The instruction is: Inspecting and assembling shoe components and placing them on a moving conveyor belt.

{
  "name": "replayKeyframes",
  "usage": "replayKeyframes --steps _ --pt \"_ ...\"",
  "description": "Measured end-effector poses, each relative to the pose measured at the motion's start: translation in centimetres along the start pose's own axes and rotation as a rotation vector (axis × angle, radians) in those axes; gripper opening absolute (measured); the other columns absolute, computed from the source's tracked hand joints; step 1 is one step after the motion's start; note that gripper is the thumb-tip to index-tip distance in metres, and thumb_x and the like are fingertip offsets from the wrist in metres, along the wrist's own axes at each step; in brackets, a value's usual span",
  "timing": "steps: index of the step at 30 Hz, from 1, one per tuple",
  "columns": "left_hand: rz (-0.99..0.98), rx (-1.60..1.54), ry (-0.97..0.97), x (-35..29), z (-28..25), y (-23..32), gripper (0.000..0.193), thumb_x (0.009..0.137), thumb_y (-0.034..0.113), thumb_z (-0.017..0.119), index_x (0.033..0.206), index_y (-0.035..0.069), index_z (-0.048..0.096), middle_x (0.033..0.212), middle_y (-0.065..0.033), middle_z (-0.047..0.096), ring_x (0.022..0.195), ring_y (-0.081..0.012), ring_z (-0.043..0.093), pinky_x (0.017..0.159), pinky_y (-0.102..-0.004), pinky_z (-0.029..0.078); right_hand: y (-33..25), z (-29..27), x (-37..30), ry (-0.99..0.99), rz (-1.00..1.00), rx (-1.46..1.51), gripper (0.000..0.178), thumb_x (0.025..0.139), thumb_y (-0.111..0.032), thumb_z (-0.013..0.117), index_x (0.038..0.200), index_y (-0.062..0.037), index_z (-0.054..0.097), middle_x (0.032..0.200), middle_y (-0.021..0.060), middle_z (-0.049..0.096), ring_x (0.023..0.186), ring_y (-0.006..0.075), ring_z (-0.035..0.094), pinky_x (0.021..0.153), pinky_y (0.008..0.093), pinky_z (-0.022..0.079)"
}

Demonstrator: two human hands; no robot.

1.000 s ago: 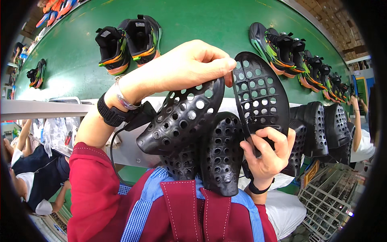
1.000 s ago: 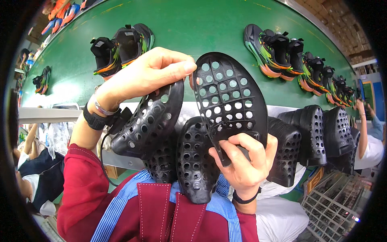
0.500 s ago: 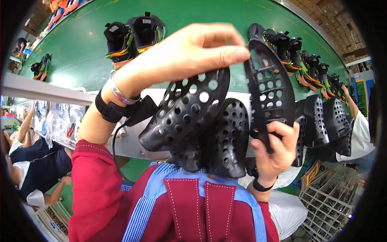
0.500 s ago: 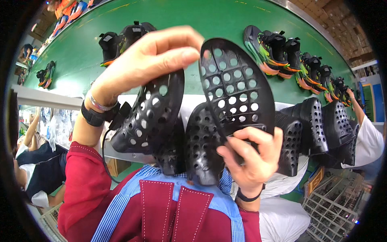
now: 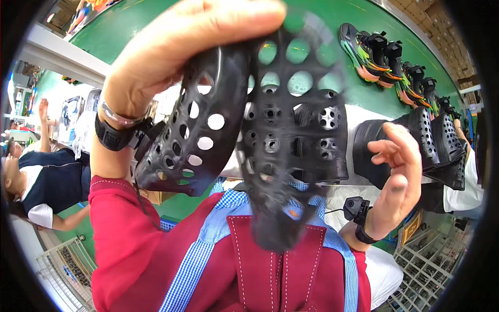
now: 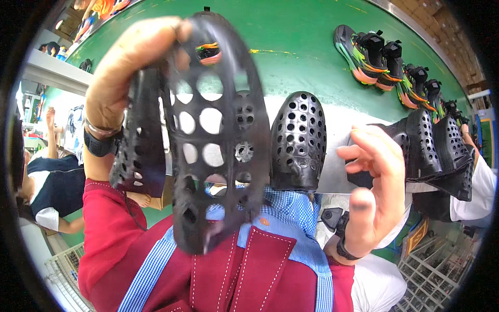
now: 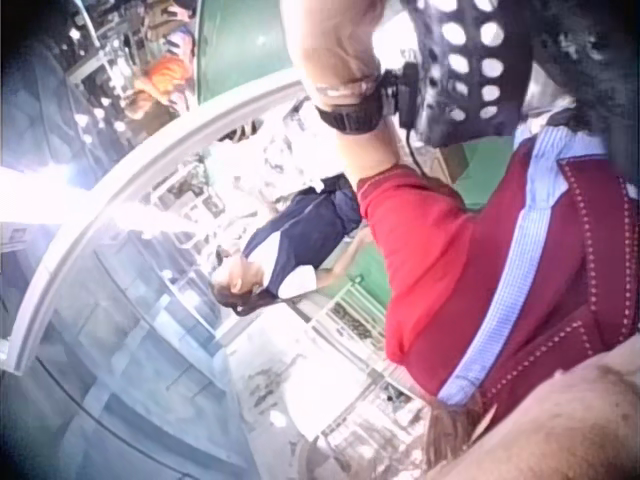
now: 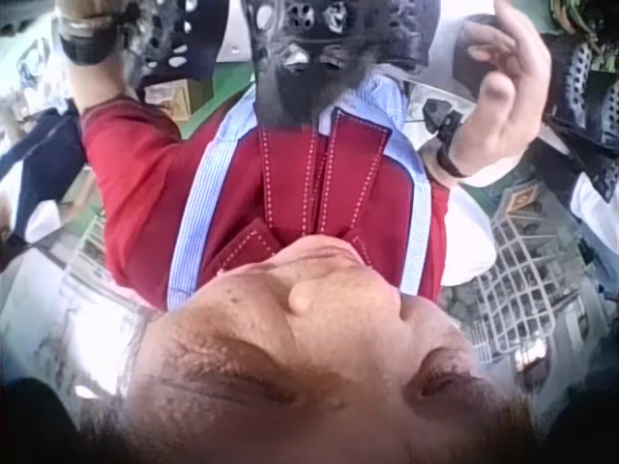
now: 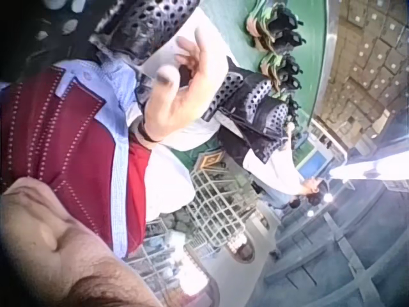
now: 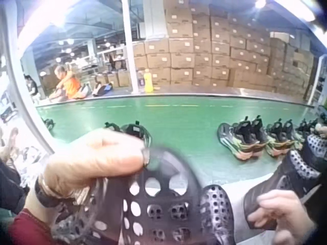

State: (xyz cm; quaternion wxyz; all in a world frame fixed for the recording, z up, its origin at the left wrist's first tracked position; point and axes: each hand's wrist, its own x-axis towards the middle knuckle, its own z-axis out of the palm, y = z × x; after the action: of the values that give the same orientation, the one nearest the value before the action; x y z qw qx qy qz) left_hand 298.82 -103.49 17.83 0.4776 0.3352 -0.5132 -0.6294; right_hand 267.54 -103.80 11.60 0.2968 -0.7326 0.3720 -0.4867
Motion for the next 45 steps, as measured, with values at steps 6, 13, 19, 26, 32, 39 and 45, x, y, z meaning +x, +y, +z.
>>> replayKeyframes --steps 6,13,19,26,32,39,45 --pt "-0.474 0.347 0.148 0.3 -3.8 -7.7 0.034 0.091 0.03 0.066 0.108 0.0 0.067 0.1 -0.0006 0.067 0.092 -0.0053 0.059 0.084 -0.0209 0.046 2.1 1.2 -0.5 -0.222 0.0 -0.157 0.027 0.085 -0.016 0.064 0.106 -0.0002 0.066 0.108 0.0136 0.066 0.104 0.0256 0.061 0.095 0.0348 0.044" --pt "-0.244 0.669 0.185 1.6 -3.9 -10.3 0.039 0.088 0.04 0.068 0.103 0.005 0.062 0.067 0.0089 0.051 0.06 -0.0017 0.043 0.056 -0.0212 0.034 3.3 2.1 -0.3 -0.211 -0.009 -0.185 0.024 0.085 -0.014 0.065 0.105 -0.0008 0.067 0.108 0.0135 0.065 0.101 0.0269 0.06 0.092 0.0354 0.044" --pt "-0.229 0.486 0.332 2.5 -3.8 -6.3 0.037 0.092 0.041 0.063 0.103 0.006 0.066 0.085 0.0074 0.054 0.065 0.0016 0.045 0.063 -0.0132 0.039 3.2 1.0 -0.1 -0.209 -0.004 -0.195 0.023 0.084 -0.013 0.063 0.103 0.0001 0.066 0.107 0.014 0.065 0.1 0.0272 0.06 0.091 0.0353 0.045" --pt "-0.324 0.139 0.438 2.6 -1.4 -6.3 0.037 0.094 0.045 0.058 0.09 0.009 0.064 0.076 0.0053 0.056 0.055 -0.0005 0.051 0.048 -0.0166 0.042 3.3 0.6 -0.4 -0.211 -0.008 -0.16 0.023 0.084 -0.013 0.063 0.102 0.0005 0.066 0.105 0.0138 0.066 0.099 0.0265 0.061 0.09 0.0347 0.045" --pt "-0.346 0.384 0.167 2.6 1.0 -6.6 0.026 0.093 0.032 0.063 0.102 0.008 0.057 0.087 0.0063 0.057 0.078 -0.0004 0.052 0.065 -0.0175 0.042 4.0 0.5 -0.8 -0.19 0.016 -0.151 0.02 0.083 -0.009 0.063 0.101 0.0002 0.067 0.105 0.0135 0.066 0.098 0.0268 0.061 0.09 0.0347 0.046" --pt "0.105 1.118 0.277 2.6 0.4 -11.3 0.041 0.082 0.028 0.073 0.115 0.008 0.058 0.109 -0.0118 0.05 0.107 -0.024 0.05 0.093 -0.0357 0.041 6.4 0.1 -2.4 -0.157 0.117 -0.155 0.03 0.088 -0.018 0.06 0.111 0.0 0.064 0.116 0.0148 0.062 0.11 0.0266 0.058 0.096 0.0361 0.043" --pt "-0.012 0.704 0.255 1.8 0.5 -15.8 0.066 0.091 0.04 0.059 0.145 0.009 0.036 0.142 -0.0162 0.037 0.136 -0.0263 0.032 0.111 -0.0399 0.027 11.5 0.5 -5.8 -0.135 0.46 0.32 0.078 0.095 -0.058 0.044 0.145 0.0002 0.032 0.14 0.0155 0.045 0.133 0.0255 0.041 0.11 0.0375 0.029"
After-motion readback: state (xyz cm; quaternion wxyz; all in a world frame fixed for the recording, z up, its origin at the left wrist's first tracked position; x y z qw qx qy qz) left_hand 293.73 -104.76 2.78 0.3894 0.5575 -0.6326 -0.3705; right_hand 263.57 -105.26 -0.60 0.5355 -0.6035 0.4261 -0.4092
